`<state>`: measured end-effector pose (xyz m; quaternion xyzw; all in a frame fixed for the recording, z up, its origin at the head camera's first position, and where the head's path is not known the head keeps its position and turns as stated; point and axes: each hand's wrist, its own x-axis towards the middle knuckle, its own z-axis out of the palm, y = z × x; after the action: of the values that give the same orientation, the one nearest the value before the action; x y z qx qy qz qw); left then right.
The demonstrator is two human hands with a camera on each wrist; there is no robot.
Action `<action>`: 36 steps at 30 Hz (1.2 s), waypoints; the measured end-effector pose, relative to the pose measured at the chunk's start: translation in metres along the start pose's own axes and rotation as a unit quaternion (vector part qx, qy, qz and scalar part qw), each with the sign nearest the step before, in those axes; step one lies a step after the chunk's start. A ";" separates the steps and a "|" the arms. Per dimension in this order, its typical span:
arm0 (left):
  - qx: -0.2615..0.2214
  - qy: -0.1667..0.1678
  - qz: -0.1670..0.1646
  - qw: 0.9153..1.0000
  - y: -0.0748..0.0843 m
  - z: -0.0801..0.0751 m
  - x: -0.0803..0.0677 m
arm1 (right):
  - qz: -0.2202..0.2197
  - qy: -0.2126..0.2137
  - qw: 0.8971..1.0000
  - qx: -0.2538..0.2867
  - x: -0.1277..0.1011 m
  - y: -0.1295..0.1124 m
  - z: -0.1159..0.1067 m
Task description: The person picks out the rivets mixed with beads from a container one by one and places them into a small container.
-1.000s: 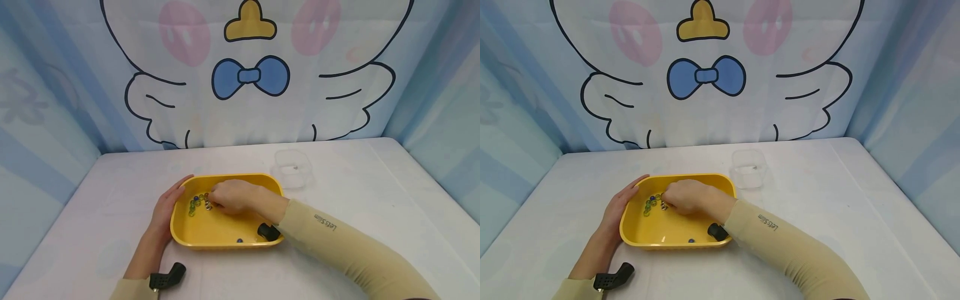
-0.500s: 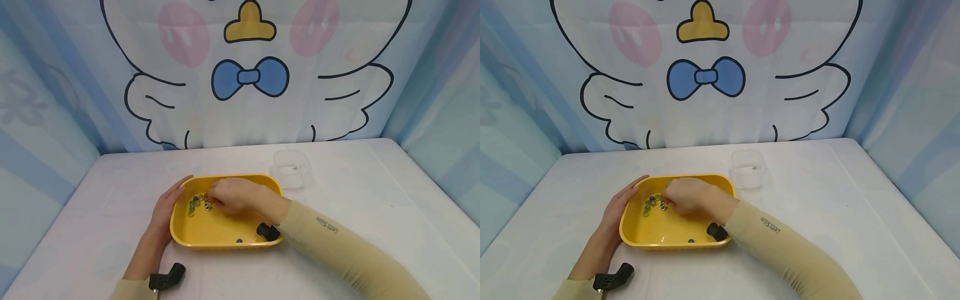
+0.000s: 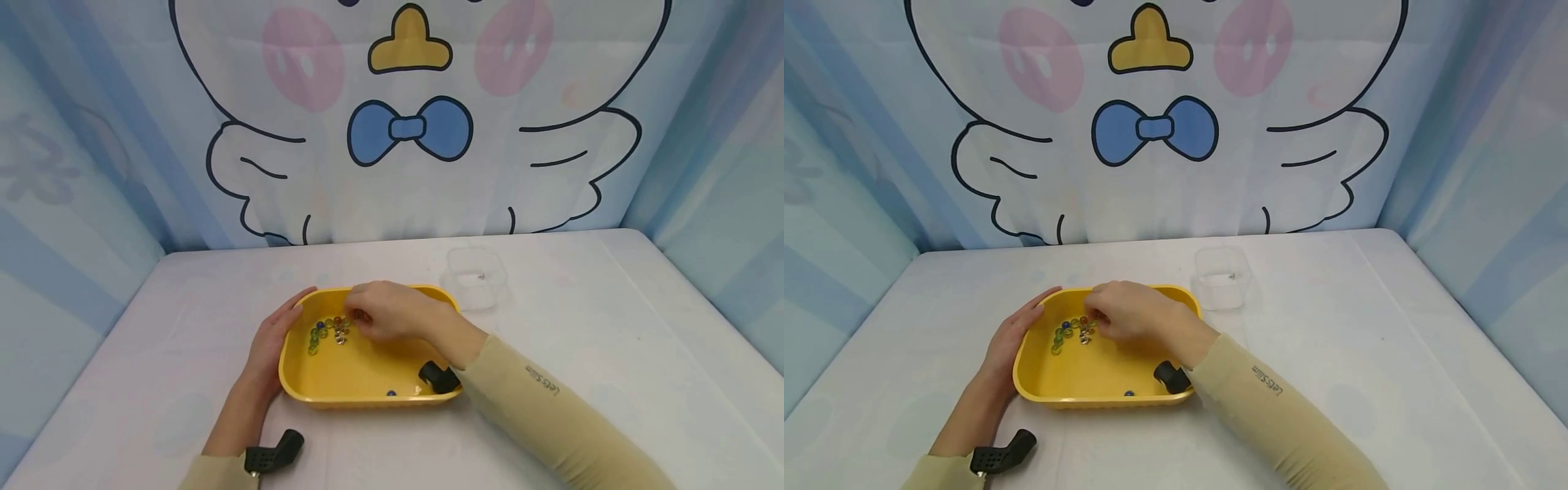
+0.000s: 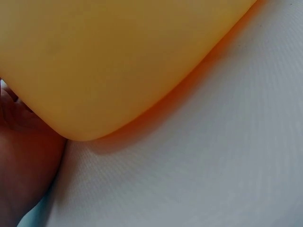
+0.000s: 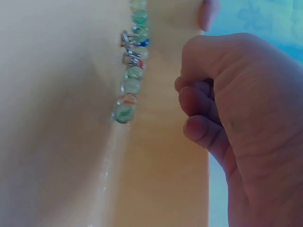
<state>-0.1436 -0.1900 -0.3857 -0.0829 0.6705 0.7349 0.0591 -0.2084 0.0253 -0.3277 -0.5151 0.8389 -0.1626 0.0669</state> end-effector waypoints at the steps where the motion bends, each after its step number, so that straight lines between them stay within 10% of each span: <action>1: 0.001 0.001 -0.001 1.000 0.000 0.000 0.000 | -0.002 0.007 1.000 0.003 -0.001 0.000 -0.001; 36: 0.002 0.000 -0.006 1.000 0.001 0.000 -0.001 | -0.017 0.159 0.985 0.059 -0.019 0.009 -0.008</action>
<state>-0.1432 -0.1899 -0.3841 -0.0870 0.6716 0.7330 0.0634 -0.2094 0.0476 -0.3247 -0.4920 0.8188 -0.2931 -0.0398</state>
